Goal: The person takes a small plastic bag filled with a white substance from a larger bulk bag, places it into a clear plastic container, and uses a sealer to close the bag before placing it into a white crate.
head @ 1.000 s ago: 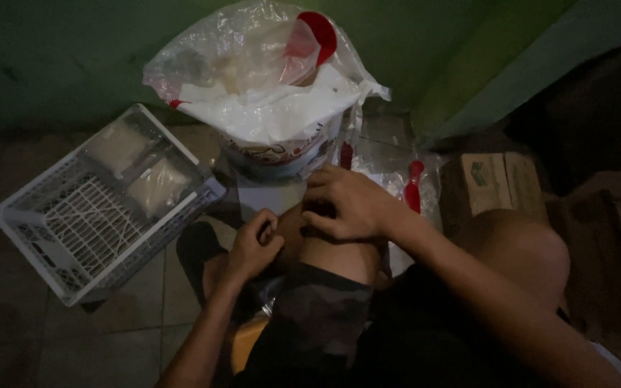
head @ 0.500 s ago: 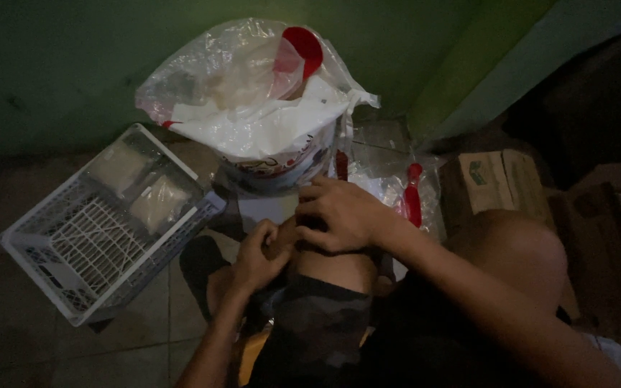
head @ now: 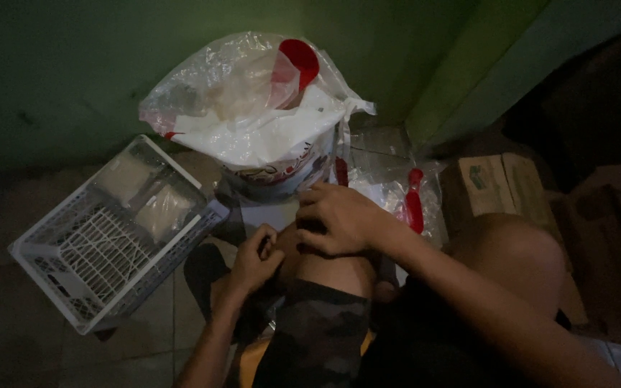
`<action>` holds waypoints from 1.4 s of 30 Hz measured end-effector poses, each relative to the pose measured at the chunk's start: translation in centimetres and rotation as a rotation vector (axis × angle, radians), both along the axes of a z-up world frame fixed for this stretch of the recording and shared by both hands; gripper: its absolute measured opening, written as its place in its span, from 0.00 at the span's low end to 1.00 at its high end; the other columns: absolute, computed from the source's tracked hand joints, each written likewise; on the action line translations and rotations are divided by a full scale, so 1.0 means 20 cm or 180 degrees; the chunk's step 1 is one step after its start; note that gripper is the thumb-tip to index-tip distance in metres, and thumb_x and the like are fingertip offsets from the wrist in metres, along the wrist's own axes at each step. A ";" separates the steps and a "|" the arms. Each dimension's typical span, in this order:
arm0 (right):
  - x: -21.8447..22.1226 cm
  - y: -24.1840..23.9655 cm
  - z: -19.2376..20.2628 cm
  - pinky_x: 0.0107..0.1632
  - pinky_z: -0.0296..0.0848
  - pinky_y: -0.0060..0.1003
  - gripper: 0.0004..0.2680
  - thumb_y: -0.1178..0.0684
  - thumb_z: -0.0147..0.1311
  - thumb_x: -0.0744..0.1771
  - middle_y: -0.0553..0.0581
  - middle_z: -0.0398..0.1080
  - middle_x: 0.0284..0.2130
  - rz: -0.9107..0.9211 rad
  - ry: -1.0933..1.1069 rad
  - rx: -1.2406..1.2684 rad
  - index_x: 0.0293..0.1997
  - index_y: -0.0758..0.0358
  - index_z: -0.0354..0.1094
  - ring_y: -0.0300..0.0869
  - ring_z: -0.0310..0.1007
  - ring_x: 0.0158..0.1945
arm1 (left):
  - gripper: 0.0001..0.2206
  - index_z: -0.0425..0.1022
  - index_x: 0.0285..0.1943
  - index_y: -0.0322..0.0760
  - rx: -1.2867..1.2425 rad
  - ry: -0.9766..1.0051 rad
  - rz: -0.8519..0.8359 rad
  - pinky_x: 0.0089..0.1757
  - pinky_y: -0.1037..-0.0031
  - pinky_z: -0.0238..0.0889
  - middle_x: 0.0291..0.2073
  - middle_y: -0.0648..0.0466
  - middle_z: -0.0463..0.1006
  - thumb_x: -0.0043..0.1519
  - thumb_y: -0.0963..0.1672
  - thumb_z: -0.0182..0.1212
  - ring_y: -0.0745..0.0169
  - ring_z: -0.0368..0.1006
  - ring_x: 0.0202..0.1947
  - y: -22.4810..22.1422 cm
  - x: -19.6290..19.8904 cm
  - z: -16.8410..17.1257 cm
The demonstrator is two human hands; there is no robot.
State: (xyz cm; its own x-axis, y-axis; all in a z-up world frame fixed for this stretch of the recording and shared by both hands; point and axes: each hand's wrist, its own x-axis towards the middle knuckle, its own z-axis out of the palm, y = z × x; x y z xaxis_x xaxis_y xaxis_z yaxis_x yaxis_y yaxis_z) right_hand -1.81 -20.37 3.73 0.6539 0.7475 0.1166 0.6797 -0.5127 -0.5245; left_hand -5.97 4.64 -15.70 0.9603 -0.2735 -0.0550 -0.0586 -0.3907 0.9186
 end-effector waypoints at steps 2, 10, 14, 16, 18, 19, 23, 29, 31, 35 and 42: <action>0.02 0.00 -0.01 0.42 0.74 0.50 0.17 0.40 0.49 0.70 0.70 0.75 0.38 -0.0009 0.0015 -0.0069 0.41 0.64 0.79 0.60 0.73 0.42 | 0.09 0.65 0.41 0.44 -0.0072 -0.0158 -0.0096 0.41 0.61 0.65 0.29 0.53 0.68 0.59 0.41 0.63 0.54 0.67 0.33 -0.05 0.02 0.19; 0.02 -0.01 -0.01 0.42 0.73 0.49 0.16 0.39 0.50 0.69 0.65 0.75 0.36 0.0025 -0.0053 -0.0049 0.41 0.62 0.79 0.57 0.72 0.42 | 0.09 0.66 0.42 0.44 -0.0017 0.0051 -0.0047 0.42 0.62 0.65 0.30 0.53 0.69 0.59 0.42 0.63 0.55 0.68 0.35 0.03 -0.02 0.12; 0.02 0.01 0.00 0.42 0.74 0.50 0.15 0.41 0.51 0.69 0.68 0.75 0.35 0.0028 -0.0047 0.0007 0.41 0.63 0.79 0.59 0.73 0.42 | 0.12 0.66 0.41 0.43 -0.0085 -0.0132 -0.0148 0.43 0.62 0.66 0.32 0.53 0.68 0.59 0.44 0.68 0.54 0.68 0.37 -0.03 0.01 0.16; -0.01 0.00 -0.01 0.42 0.74 0.51 0.15 0.42 0.52 0.68 0.69 0.75 0.35 0.0029 -0.0067 0.0012 0.40 0.64 0.79 0.61 0.73 0.42 | 0.15 0.64 0.40 0.44 -0.0085 -0.0269 -0.0168 0.43 0.62 0.65 0.31 0.54 0.67 0.61 0.47 0.72 0.55 0.68 0.37 -0.05 -0.02 0.19; -0.01 0.00 -0.02 0.49 0.76 0.55 0.15 0.44 0.53 0.68 0.73 0.76 0.41 -0.0042 0.0137 0.0025 0.47 0.66 0.80 0.63 0.75 0.47 | 0.08 0.65 0.41 0.43 -0.0020 0.0335 -0.0106 0.43 0.61 0.66 0.31 0.53 0.69 0.61 0.43 0.63 0.55 0.68 0.36 -0.01 -0.02 0.24; -0.01 -0.01 -0.02 0.49 0.76 0.55 0.15 0.44 0.53 0.68 0.73 0.76 0.41 -0.0040 0.0138 0.0024 0.47 0.66 0.80 0.63 0.75 0.47 | 0.08 0.65 0.41 0.43 -0.0020 0.0335 -0.0104 0.43 0.61 0.66 0.31 0.53 0.69 0.61 0.43 0.63 0.55 0.68 0.36 0.02 0.01 0.16; 0.01 -0.02 -0.01 0.53 0.75 0.58 0.15 0.45 0.53 0.69 0.75 0.76 0.44 -0.0099 0.0182 0.0292 0.50 0.68 0.78 0.67 0.75 0.51 | 0.04 0.70 0.41 0.41 -0.0051 0.0263 0.0062 0.44 0.59 0.69 0.32 0.49 0.74 0.63 0.43 0.61 0.51 0.72 0.37 0.05 0.12 0.18; 0.14 -0.04 0.08 0.53 0.75 0.57 0.10 0.54 0.55 0.69 0.73 0.76 0.43 -0.0324 -0.0101 0.0666 0.50 0.70 0.77 0.66 0.76 0.50 | 0.06 0.75 0.44 0.36 -0.0387 -0.0180 0.0312 0.45 0.57 0.70 0.35 0.43 0.78 0.66 0.44 0.60 0.47 0.75 0.40 -0.03 0.23 0.57; 0.20 -0.05 0.12 0.50 0.75 0.54 0.08 0.57 0.56 0.68 0.69 0.76 0.40 -0.0415 -0.0282 0.0877 0.49 0.69 0.77 0.63 0.78 0.46 | 0.07 0.75 0.45 0.35 -0.0490 -0.0400 0.0319 0.43 0.58 0.70 0.35 0.42 0.79 0.67 0.45 0.60 0.50 0.74 0.39 -0.03 0.30 0.66; 0.35 -0.08 0.19 0.47 0.76 0.51 0.05 0.58 0.57 0.70 0.66 0.77 0.36 -0.0628 -0.0476 0.1218 0.47 0.68 0.77 0.58 0.79 0.42 | 0.07 0.77 0.47 0.36 -0.0329 -0.0840 0.0238 0.40 0.58 0.70 0.35 0.43 0.80 0.68 0.45 0.60 0.48 0.76 0.36 -0.03 0.43 0.96; 0.54 -0.09 0.17 0.44 0.77 0.53 0.04 0.61 0.58 0.70 0.69 0.76 0.34 -0.1180 -0.0703 0.1460 0.47 0.68 0.76 0.60 0.79 0.39 | 0.07 0.79 0.47 0.36 0.0432 -0.1099 0.0237 0.37 0.56 0.72 0.36 0.41 0.81 0.68 0.45 0.62 0.44 0.79 0.35 -0.02 0.65 1.25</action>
